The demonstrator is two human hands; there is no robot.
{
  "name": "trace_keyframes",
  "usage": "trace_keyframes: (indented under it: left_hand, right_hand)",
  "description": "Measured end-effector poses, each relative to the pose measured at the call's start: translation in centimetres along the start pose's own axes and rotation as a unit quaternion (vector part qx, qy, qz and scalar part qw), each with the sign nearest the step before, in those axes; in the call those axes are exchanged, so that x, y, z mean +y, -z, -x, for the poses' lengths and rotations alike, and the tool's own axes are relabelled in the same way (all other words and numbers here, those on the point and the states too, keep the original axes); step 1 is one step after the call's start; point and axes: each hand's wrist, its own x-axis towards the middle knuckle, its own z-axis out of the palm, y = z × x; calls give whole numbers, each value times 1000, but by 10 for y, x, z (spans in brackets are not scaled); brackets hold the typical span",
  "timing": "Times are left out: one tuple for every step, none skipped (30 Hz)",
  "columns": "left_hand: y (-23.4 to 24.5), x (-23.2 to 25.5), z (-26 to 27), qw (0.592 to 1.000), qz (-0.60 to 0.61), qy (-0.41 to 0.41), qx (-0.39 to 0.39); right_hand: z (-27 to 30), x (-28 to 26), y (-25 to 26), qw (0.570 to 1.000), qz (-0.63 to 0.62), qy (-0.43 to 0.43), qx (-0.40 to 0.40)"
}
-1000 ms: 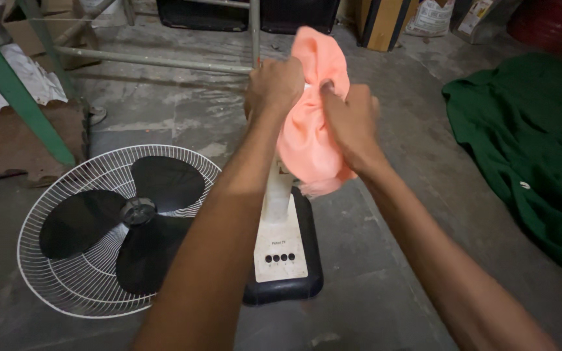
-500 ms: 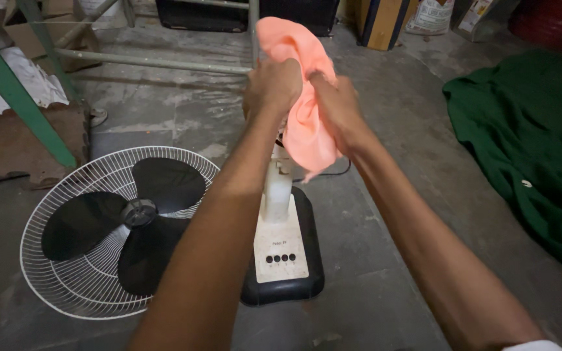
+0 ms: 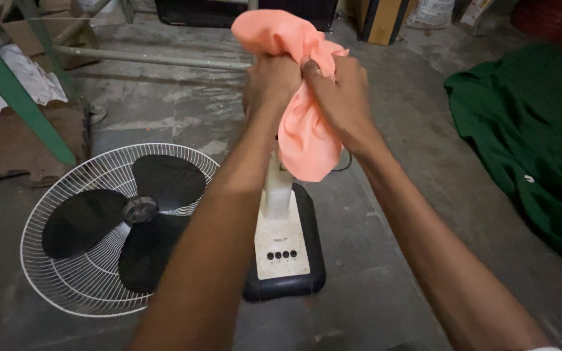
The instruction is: The person wipes the motor housing and neck of a disassembled pedestal fan using a pink cloth. The fan blades and front grille are removed and placed on the floor. The person rotates the motor housing to clean all sides and then wipes the neck and base area.
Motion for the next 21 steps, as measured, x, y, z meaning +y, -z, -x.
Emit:
trace_keyframes:
  left_hand:
    - [1, -1, 0, 999, -22, -24, 3]
    - [1, -2, 0, 998, -43, -47, 7]
    - [3, -4, 0, 995, -66, -71, 11]
    - [3, -5, -1, 992, -93, -82, 2]
    - [3, -4, -3, 988, -121, -92, -6]
    - [3, -3, -5, 984, -148, -103, -14]
    - [2, -5, -6, 987, -128, -94, -11]
    - [2, -6, -8, 991, -108, -85, -8]
    - [-2, -8, -10, 993, -86, -76, -7]
    - [-5, -9, -11, 996, -68, -59, -8]
    - [-7, -10, -14, 998, -48, -44, -8]
    - [-8, -10, -17, 999, -29, -29, -7]
    - [-10, -10, -19, 999, -37, -36, 2]
    - [-11, -11, -20, 998, -44, -44, 12]
    - [-12, -11, -20, 997, -53, -51, 23]
    - [-12, -11, -21, 994, -85, -74, 13]
    - [-12, -11, -20, 989, -116, -96, 1]
    - [-12, -10, -20, 982, -147, -118, -10]
    - [-11, -9, -19, 995, -82, -60, -8]
    - [-10, -8, -18, 1000, -15, -1, -6]
    - [-7, -6, -17, 997, 52, 58, -1]
  right_hand:
    - [-1, 6, -1, 999, -38, -29, -19]
    - [-3, 11, -2, 995, -77, -57, -37]
    - [-4, 16, -7, 993, -57, -101, -22]
    - [-3, 21, -11, 989, -38, -145, -7]
    - [-3, 26, -11, 982, -18, -188, 8]
    - [-1, 30, -8, 983, -63, -170, -15]
    - [5, 34, -3, 982, -108, -152, -40]
    - [10, 36, -1, 977, -153, -135, -65]
    - [15, 37, 1, 976, -148, -141, -72]
    - [19, 36, 5, 976, -143, -147, -78]
    - [20, 33, 9, 976, -137, -150, -83]
    - [20, 28, 11, 985, -57, -155, -55]
    - [21, 22, 10, 986, 21, -160, -27]
    - [21, 16, 9, 981, 100, -165, 0]
    - [20, 11, 7, 985, 96, -143, -2]
    - [18, 7, 5, 988, 93, -122, -3]
    - [17, 5, 3, 991, 90, -102, -4]
    - [14, 3, -1, 993, 82, -86, 10]
    - [10, 3, -6, 995, 75, -68, 24]
    - [7, 4, -9, 996, 67, -50, 39]
    - [4, 6, -11, 996, 58, -54, 28]
